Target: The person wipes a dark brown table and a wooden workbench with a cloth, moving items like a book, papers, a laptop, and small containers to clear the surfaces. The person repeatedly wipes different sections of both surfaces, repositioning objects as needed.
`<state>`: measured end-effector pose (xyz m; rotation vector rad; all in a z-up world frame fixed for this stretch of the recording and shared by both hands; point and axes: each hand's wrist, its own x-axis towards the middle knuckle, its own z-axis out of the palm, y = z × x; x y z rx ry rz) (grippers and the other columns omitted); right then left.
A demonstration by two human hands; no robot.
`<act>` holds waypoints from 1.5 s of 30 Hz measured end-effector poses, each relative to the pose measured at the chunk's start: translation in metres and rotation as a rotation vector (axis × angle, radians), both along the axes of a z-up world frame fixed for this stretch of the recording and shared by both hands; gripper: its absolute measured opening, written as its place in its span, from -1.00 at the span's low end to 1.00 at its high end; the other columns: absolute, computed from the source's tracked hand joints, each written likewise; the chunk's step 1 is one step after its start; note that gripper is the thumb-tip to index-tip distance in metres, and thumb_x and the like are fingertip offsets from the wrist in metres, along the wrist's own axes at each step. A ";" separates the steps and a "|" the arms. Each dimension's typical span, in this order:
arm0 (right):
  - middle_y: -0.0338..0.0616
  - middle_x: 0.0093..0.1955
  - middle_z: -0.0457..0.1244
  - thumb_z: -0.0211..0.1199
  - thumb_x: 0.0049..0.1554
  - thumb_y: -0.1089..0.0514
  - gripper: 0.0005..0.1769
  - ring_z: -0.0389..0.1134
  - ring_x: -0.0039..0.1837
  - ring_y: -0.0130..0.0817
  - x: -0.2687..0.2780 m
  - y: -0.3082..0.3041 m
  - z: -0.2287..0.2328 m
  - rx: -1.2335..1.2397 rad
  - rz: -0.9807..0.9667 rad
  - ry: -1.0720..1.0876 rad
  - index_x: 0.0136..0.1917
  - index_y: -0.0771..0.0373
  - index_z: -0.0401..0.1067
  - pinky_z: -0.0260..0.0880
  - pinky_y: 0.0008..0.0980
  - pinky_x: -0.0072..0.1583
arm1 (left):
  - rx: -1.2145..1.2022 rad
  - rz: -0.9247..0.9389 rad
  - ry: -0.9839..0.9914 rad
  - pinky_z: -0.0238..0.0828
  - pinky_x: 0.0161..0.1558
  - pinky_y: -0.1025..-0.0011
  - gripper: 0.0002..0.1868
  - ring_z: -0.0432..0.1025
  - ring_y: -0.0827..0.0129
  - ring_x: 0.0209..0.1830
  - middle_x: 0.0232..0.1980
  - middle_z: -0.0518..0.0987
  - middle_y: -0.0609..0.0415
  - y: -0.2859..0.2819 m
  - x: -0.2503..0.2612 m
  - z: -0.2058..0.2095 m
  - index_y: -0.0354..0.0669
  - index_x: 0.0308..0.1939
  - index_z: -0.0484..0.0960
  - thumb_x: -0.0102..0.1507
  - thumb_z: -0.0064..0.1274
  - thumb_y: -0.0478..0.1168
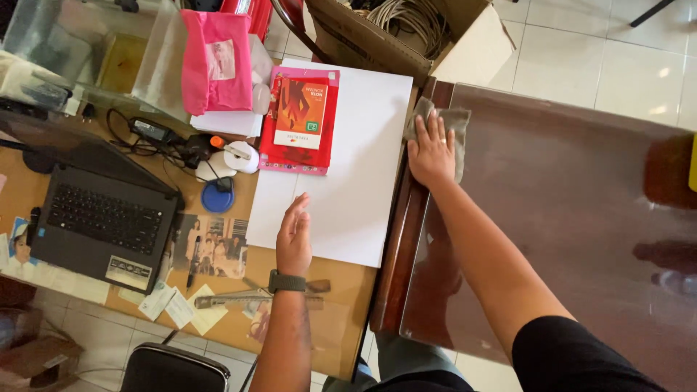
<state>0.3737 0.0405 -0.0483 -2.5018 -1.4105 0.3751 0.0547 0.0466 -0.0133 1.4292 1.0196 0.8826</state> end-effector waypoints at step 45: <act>0.02 -0.14 0.25 0.01 0.18 0.06 -0.75 0.27 -0.08 -0.17 -0.190 -0.257 0.043 0.515 -0.521 0.426 0.01 0.28 0.29 0.27 -0.26 -0.01 | 0.428 -0.455 1.004 0.02 0.19 0.07 -0.50 0.16 0.12 0.22 0.18 0.36 0.07 -0.076 -0.157 -0.029 -0.01 0.09 0.45 0.08 0.12 -0.09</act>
